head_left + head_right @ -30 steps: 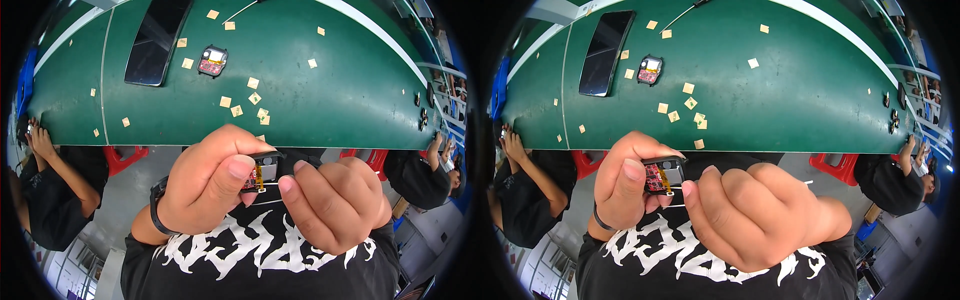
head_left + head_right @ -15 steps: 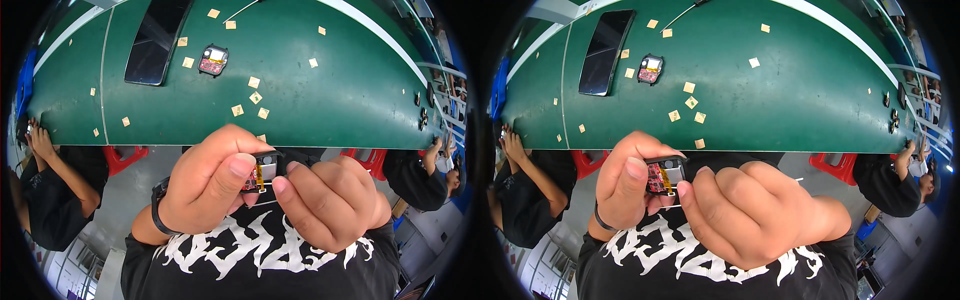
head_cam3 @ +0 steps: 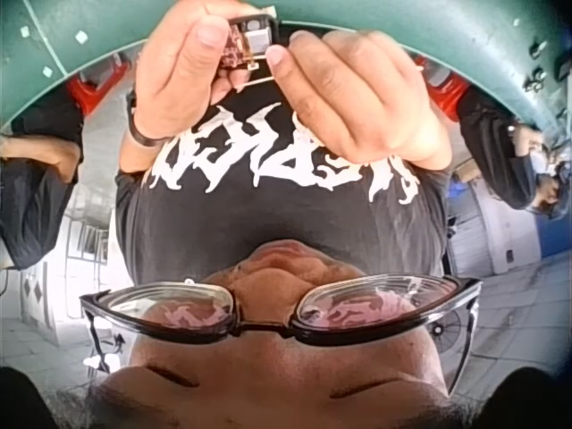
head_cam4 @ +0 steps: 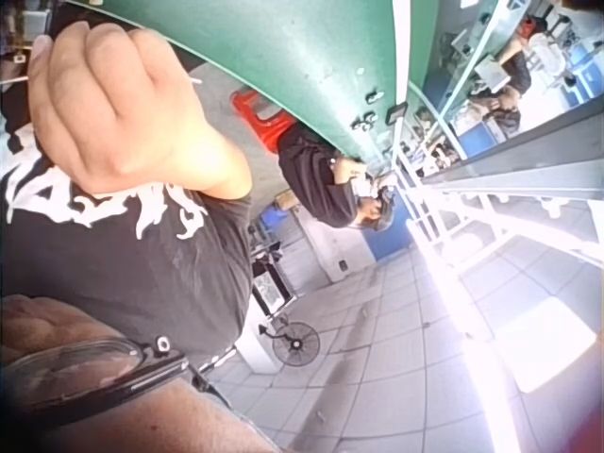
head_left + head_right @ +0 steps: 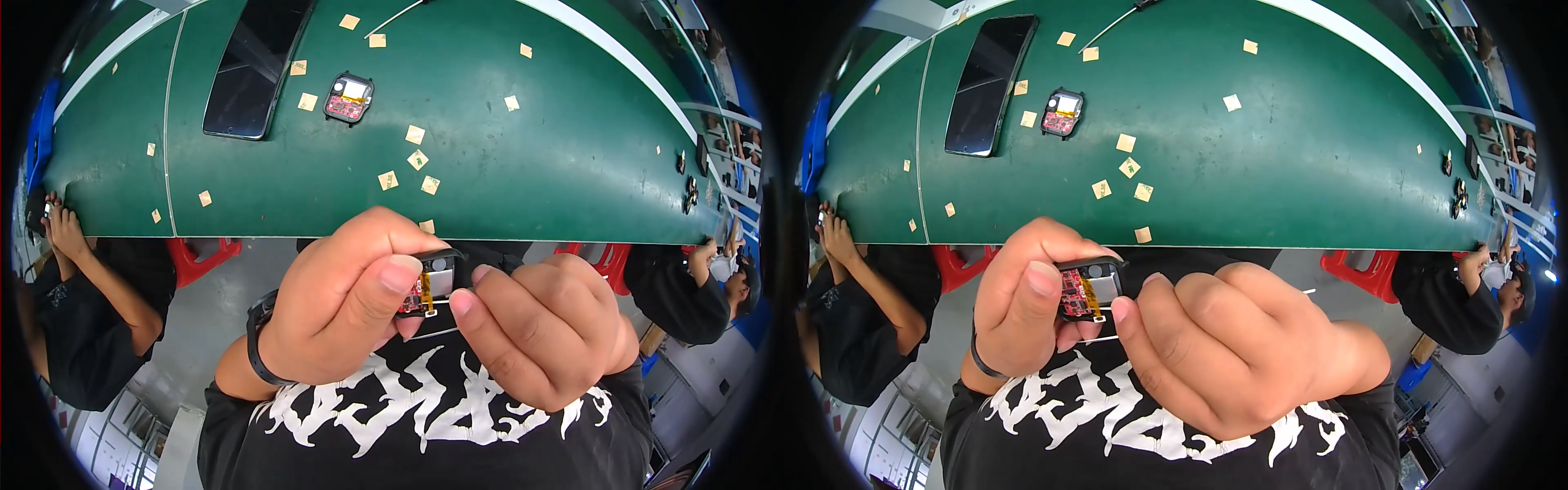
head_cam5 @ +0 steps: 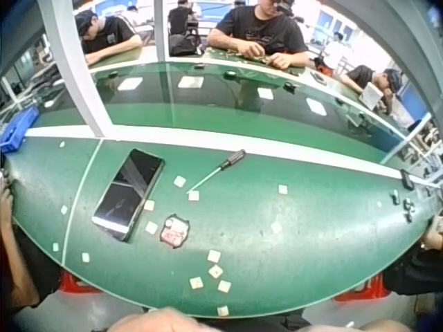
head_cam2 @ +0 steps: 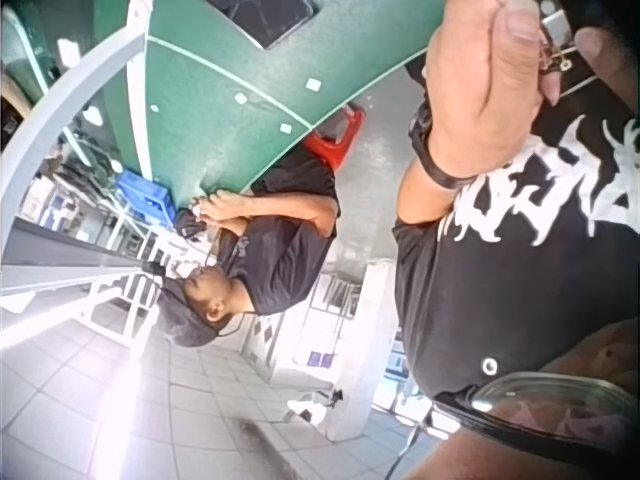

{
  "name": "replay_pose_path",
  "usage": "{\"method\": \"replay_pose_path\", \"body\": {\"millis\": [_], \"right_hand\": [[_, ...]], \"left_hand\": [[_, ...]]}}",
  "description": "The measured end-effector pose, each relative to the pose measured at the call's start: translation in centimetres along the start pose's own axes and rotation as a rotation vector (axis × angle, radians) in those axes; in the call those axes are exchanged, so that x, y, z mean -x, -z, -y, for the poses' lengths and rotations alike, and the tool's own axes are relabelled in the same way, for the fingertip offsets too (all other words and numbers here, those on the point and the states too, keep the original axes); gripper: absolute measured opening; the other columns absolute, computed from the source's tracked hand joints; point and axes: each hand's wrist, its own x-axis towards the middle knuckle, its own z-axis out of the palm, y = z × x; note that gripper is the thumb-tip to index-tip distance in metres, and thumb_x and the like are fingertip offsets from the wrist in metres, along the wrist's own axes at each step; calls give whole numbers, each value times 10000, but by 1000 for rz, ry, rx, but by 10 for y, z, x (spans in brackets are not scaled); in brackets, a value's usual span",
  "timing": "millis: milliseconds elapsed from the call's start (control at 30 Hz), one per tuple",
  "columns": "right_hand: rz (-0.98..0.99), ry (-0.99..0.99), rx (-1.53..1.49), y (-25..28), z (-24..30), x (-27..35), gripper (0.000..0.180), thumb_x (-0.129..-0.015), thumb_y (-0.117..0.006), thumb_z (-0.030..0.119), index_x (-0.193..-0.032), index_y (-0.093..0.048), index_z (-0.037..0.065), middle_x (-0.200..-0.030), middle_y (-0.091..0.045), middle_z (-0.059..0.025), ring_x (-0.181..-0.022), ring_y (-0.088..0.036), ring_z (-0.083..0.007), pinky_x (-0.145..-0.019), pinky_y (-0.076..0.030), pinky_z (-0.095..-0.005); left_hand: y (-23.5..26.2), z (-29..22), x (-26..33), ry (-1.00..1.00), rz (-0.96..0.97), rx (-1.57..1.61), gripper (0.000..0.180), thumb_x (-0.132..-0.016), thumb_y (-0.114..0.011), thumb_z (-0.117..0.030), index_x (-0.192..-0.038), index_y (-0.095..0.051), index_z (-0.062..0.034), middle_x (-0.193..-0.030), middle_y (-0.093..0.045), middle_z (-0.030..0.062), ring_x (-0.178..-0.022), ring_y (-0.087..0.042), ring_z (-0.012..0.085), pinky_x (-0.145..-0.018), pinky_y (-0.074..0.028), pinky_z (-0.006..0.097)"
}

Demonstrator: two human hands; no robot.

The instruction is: Assembling internal components of smartwatches on a production line using tweezers.

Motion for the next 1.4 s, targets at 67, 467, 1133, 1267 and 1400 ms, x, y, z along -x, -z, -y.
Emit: {"method": "replay_pose_path", "body": {"millis": [67, 467, 1133, 1267, 1400], "right_hand": [[-14, 2, 7, -3, 1, 1, 347, -712, -693, 17, -1039, -702, -98, -885, -692, -189, -665, -570, -204, -482, -383, -297], [-2, 68, 32, 1, -3, 2, 193, -740, -706, 42, -910, -726, -49, -838, -661, -103, -693, -545, -171, -543, -408, -266], [-58, -36, 93, -5, 8, -1, 147, -736, -715, 45, -863, -727, -29, -819, -675, -107, -685, -547, -169, -519, -368, -264], [-30, -22, 49, -4, 5, -1, 139, -735, -722, 38, -857, -724, -29, -816, -667, -97, -684, -540, -166, -519, -370, -259], [-4, -9, 13, -3, 3, -1, 140, -728, -728, 32, -854, -719, -29, -815, -660, -92, -687, -539, -164, -517, -367, -253]], "left_hand": [[0, -1, 0, 11, -3, 13, 618, -1066, -428, -568, -1130, -590, 25, -883, -662, 76, -591, -577, 33, -460, -430, 153], [-1, -1, 1, 28, -41, -61, 521, -1089, -446, -486, -1074, -648, -6, -854, -648, 28, -578, -569, 27, -468, -431, 152], [1, 0, 1, 26, -56, -60, 471, -1097, -443, -456, -1063, -638, -28, -845, -651, 17, -570, -556, 12, -461, -413, 146], [2, -2, 0, 29, -47, -87, 454, -1102, -442, -435, -1060, -640, -28, -846, -646, 14, -569, -558, 12, -468, -418, 144], [3, 0, 2, 19, -37, -102, 426, -1106, -445, -392, -1077, -647, -18, -857, -640, 14, -577, -561, 14, -478, -429, 150]]}}
